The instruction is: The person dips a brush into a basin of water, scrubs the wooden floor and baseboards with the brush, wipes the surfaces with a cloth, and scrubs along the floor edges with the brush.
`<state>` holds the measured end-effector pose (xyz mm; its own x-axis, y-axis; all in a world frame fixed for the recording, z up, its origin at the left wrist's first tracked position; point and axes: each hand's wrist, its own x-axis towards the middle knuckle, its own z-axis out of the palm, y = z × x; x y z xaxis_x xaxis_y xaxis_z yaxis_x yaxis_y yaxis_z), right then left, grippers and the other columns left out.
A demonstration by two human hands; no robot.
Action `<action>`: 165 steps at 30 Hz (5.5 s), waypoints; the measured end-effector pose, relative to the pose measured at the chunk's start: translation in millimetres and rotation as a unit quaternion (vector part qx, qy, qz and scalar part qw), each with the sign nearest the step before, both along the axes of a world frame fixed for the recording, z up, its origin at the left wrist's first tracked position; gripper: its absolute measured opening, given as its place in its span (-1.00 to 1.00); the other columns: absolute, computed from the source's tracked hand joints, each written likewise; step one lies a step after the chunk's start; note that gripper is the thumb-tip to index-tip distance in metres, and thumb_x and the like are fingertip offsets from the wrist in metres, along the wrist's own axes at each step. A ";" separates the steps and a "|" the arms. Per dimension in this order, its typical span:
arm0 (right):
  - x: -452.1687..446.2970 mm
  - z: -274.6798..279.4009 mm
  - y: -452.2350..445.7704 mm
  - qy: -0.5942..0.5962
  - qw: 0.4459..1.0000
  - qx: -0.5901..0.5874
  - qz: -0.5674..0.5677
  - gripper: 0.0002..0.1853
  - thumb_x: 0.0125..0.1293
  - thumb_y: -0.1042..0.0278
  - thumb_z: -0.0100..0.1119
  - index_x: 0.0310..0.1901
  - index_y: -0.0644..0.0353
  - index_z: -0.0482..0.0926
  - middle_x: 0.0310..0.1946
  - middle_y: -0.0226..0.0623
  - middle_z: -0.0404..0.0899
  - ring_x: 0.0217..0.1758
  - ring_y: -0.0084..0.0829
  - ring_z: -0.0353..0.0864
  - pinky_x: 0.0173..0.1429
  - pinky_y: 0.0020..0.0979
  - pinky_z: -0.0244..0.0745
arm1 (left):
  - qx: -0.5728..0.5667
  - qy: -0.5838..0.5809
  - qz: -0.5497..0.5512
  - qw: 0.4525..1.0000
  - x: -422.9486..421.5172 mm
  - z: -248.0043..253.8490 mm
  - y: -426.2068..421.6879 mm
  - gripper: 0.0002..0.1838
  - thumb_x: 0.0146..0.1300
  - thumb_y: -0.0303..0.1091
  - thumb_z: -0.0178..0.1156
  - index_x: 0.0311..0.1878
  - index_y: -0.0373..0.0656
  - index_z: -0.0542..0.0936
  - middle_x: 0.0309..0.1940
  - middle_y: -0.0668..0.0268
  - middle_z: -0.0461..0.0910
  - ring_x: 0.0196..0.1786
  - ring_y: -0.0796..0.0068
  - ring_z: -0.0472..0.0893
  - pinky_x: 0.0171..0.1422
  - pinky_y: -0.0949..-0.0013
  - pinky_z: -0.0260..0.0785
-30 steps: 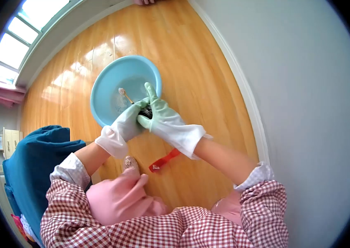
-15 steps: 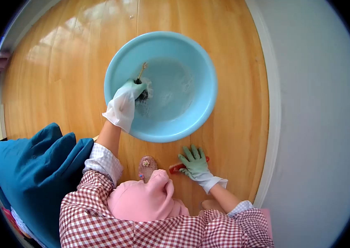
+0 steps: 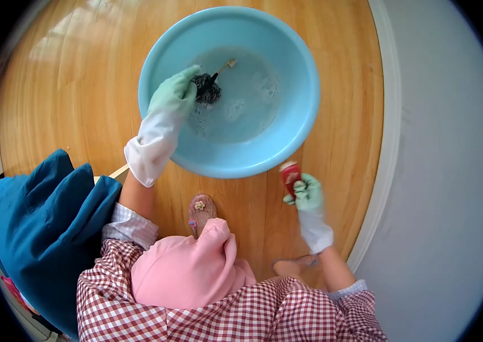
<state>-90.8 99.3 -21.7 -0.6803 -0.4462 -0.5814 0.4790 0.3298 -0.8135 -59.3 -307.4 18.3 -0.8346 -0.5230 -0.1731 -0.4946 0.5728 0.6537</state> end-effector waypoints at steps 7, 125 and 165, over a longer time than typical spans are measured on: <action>-95.2 120.4 -124.9 0.001 0.998 -0.041 0.044 -0.34 0.57 0.13 0.05 0.57 0.24 0.19 0.09 -0.04 0.65 -0.48 -0.57 0.53 -0.36 -0.51 0.45 | -0.312 -0.082 -0.246 0.914 2.1 -14.4 23.3 -0.54 0.28 -0.48 0.22 0.27 -0.03 0.63 0.48 0.15 0.39 0.48 0.03 0.40 0.40 0.12 0.44; -226.6 -148.7 -156.6 0.218 0.929 0.217 0.208 -0.04 0.53 -0.54 -0.52 0.41 0.18 0.51 0.37 0.21 0.48 0.46 0.09 0.47 0.49 -0.03 0.33 | 0.110 -0.219 -0.063 0.967 20.8 -28.2 83.2 -0.21 0.16 -0.55 0.22 0.54 -0.21 0.36 0.07 -0.12 0.65 -0.01 0.05 0.69 0.12 0.26 0.52; 33.3 -93.3 -168.6 0.258 0.754 0.131 0.589 -0.38 0.48 0.43 -0.08 0.57 -0.05 0.25 -0.07 0.16 0.67 -0.15 0.12 0.75 -0.13 0.15 0.66 | -0.025 -0.229 0.033 0.973 18.5 -34.9 -3.8 -0.42 0.36 -0.44 0.21 0.46 0.05 0.51 0.05 0.07 0.69 0.03 0.23 0.68 0.18 0.29 0.49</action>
